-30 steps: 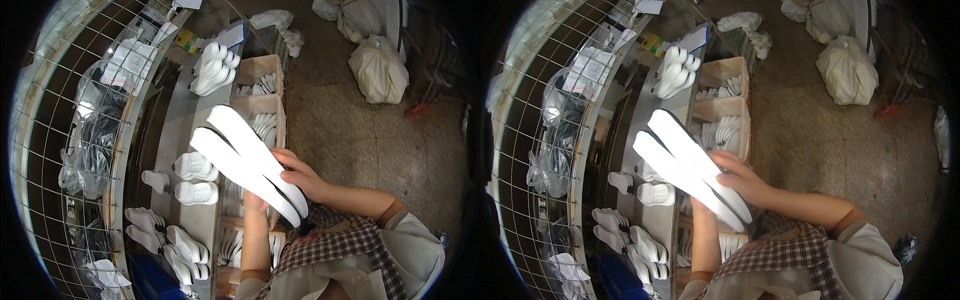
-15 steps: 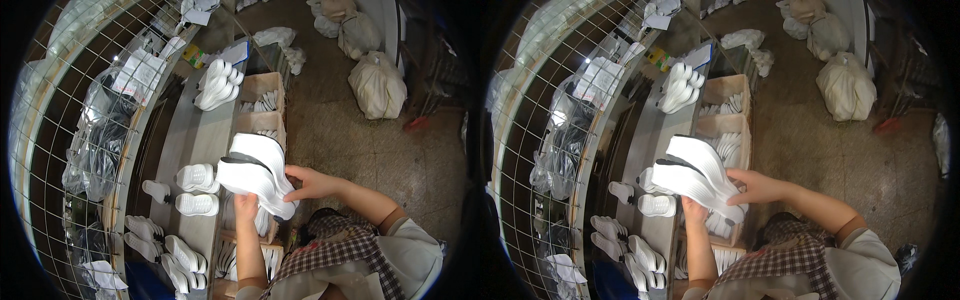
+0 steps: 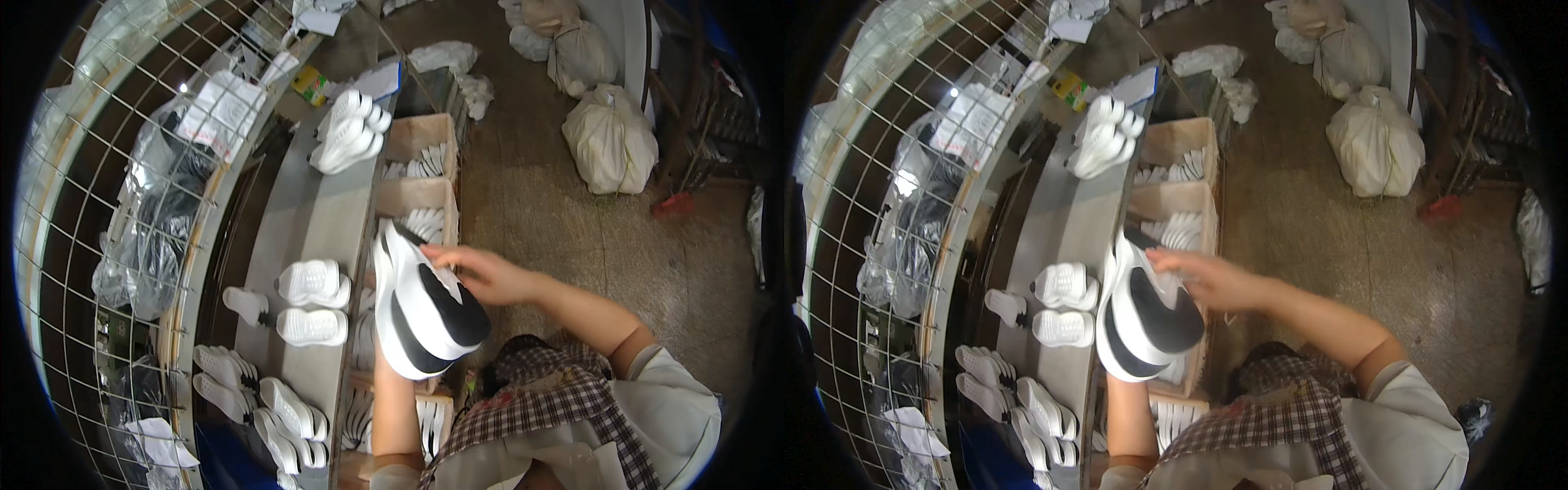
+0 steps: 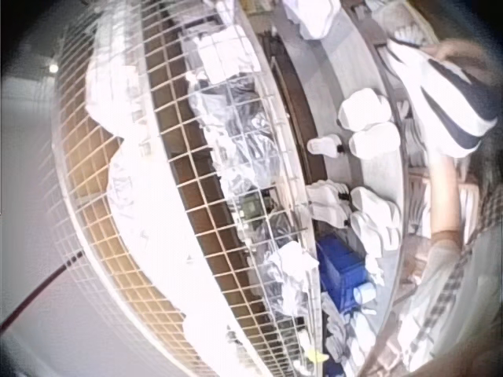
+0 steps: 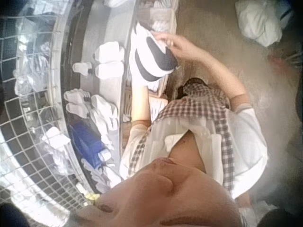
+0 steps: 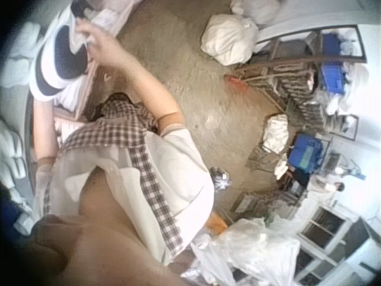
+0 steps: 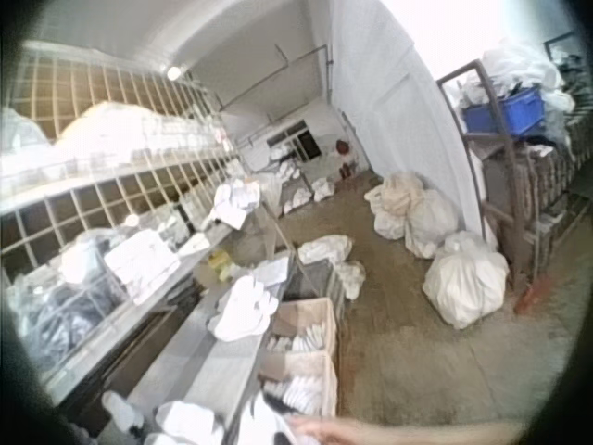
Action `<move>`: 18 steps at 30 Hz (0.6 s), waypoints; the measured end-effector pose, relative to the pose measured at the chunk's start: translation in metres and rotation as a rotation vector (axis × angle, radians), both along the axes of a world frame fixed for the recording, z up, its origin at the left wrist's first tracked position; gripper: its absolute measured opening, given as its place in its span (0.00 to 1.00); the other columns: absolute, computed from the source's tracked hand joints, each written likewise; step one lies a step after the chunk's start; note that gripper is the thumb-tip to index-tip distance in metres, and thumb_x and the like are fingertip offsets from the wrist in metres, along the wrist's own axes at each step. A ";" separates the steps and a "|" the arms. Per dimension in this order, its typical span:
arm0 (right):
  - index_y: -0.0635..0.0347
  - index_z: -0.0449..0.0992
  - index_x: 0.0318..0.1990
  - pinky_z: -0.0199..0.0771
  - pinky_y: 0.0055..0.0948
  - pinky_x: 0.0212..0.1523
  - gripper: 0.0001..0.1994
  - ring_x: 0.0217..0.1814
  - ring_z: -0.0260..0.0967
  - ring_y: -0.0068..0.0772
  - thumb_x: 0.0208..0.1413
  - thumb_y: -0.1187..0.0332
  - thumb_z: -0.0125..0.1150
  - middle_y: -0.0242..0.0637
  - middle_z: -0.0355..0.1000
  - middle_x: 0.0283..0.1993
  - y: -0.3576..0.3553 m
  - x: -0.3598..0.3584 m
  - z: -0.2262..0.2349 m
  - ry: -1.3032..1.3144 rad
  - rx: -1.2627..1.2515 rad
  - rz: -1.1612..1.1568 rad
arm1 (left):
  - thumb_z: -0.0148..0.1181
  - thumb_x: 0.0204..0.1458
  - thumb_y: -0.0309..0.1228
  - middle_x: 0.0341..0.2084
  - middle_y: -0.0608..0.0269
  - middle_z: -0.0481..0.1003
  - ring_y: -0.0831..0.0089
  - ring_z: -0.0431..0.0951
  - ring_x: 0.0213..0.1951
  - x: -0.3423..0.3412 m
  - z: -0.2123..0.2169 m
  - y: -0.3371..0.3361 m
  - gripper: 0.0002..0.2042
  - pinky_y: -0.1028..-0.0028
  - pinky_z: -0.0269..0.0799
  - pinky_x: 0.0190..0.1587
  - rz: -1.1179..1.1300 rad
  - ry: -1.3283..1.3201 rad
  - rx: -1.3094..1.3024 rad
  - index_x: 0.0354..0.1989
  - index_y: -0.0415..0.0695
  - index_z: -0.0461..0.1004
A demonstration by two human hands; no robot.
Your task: The person picks white shoe insoles from bins, turns them over, and scrubs the black soles with a brush. They repeat this process for several insoles, placing cleaned ones on a nearby shelf.
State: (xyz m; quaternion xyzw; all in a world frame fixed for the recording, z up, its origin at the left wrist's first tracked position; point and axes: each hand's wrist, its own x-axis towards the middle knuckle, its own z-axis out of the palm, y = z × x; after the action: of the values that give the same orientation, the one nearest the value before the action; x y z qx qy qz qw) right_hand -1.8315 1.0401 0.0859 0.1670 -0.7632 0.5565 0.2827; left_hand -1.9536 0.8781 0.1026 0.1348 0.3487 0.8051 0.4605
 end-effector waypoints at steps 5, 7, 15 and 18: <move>0.61 0.64 0.54 0.62 0.31 0.58 0.16 0.58 0.62 0.30 0.57 0.75 0.44 0.40 0.62 0.59 0.002 0.002 0.003 -0.372 -0.491 0.249 | 0.51 0.58 0.30 0.42 0.56 0.71 0.66 0.76 0.40 0.018 0.012 -0.002 0.17 0.69 0.78 0.39 0.072 0.095 -0.191 0.55 0.42 0.60; 0.60 0.64 0.55 0.61 0.28 0.56 0.16 0.57 0.61 0.26 0.60 0.67 0.45 0.37 0.64 0.56 -0.001 0.003 0.004 -0.380 -0.531 0.274 | 0.52 0.57 0.28 0.43 0.55 0.70 0.65 0.76 0.41 0.020 0.010 -0.005 0.19 0.68 0.78 0.40 0.141 0.171 -0.133 0.57 0.44 0.58; 0.58 0.59 0.58 0.51 0.35 0.64 0.21 0.66 0.53 0.34 0.57 0.65 0.50 0.40 0.61 0.59 -0.017 0.010 0.006 -0.387 -0.655 0.307 | 0.54 0.55 0.25 0.46 0.57 0.69 0.67 0.75 0.43 0.018 0.001 -0.006 0.22 0.69 0.77 0.42 0.195 0.356 -0.099 0.57 0.45 0.56; 0.57 0.56 0.60 0.49 0.37 0.66 0.24 0.68 0.49 0.37 0.56 0.65 0.51 0.40 0.56 0.62 -0.020 0.010 0.001 -0.341 -0.637 0.338 | 0.53 0.55 0.25 0.45 0.58 0.69 0.67 0.75 0.43 0.019 0.000 -0.006 0.21 0.71 0.77 0.41 0.287 0.283 -0.151 0.56 0.44 0.56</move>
State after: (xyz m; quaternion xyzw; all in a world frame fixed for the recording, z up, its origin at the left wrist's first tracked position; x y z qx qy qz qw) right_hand -1.8214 1.0200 0.0872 0.0994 -0.5501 0.8238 0.0941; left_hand -1.9341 0.8724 0.1022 0.1607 0.4849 0.8070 0.2963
